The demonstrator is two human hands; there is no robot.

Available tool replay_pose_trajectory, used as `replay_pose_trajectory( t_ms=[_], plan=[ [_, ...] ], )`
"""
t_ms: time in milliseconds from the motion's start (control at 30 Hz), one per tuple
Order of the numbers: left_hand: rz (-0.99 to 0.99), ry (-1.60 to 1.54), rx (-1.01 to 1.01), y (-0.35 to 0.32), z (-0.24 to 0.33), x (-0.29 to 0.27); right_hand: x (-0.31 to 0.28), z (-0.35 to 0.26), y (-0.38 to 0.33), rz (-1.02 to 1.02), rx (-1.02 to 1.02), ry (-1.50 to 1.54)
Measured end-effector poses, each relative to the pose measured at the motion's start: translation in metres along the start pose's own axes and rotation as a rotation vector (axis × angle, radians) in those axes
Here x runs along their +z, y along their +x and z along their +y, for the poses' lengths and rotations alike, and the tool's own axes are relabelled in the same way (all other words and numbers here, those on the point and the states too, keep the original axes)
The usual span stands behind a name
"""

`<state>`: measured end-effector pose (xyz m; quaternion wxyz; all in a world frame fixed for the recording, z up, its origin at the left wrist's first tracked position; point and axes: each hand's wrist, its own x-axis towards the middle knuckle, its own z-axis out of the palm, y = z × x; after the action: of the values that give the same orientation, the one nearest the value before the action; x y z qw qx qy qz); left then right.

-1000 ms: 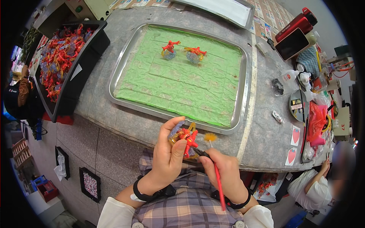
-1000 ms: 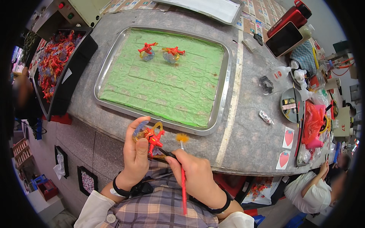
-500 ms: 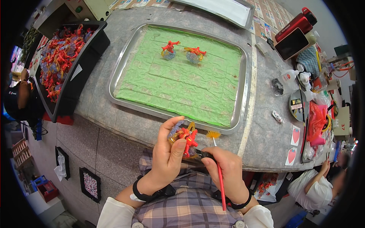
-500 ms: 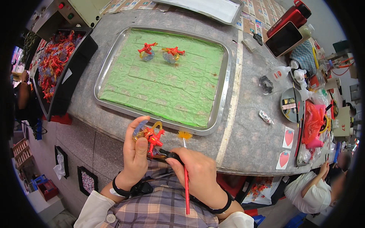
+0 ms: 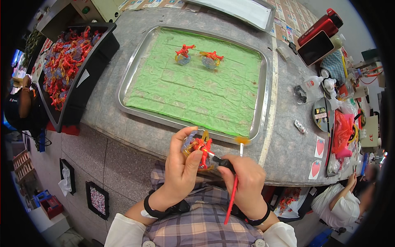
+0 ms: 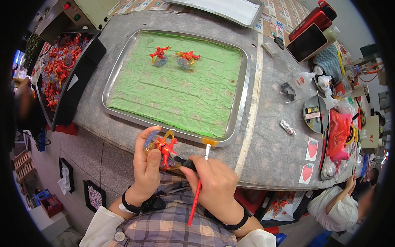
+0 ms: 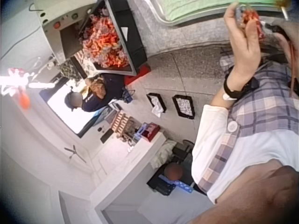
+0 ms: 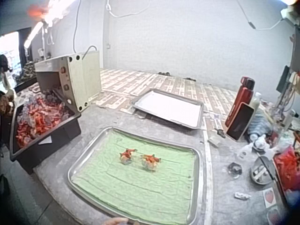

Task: The person brushes a figurine with a brush, sets it on a tray, and repeats the process with another figurine. Then, the person sets the brush down and places a card and a small box into a larger black box.

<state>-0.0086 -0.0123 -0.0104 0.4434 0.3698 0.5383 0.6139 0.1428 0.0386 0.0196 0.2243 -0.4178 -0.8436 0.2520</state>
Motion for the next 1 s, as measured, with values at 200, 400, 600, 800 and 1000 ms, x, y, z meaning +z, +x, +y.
replay_pose_trajectory(
  t_ms=[200,400,600,800,1000],
  plan=[
    [0.044,0.02,-0.003,0.001,0.0,0.001,0.0,0.002,-0.001,0.022,-0.024,0.123],
    [0.01,-0.04,-0.013,0.0,0.002,0.0,0.004,0.002,-0.003,-0.054,0.026,0.171],
    [-0.013,-0.058,-0.015,0.0,0.001,-0.001,0.004,0.0,-0.002,-0.017,0.001,0.045],
    [0.022,-0.006,0.01,0.001,-0.001,0.0,0.0,0.004,0.0,0.007,-0.026,0.058],
    [0.001,0.027,-0.005,0.002,-0.002,-0.002,-0.006,0.007,0.004,-0.061,-0.045,0.037]
  ],
)
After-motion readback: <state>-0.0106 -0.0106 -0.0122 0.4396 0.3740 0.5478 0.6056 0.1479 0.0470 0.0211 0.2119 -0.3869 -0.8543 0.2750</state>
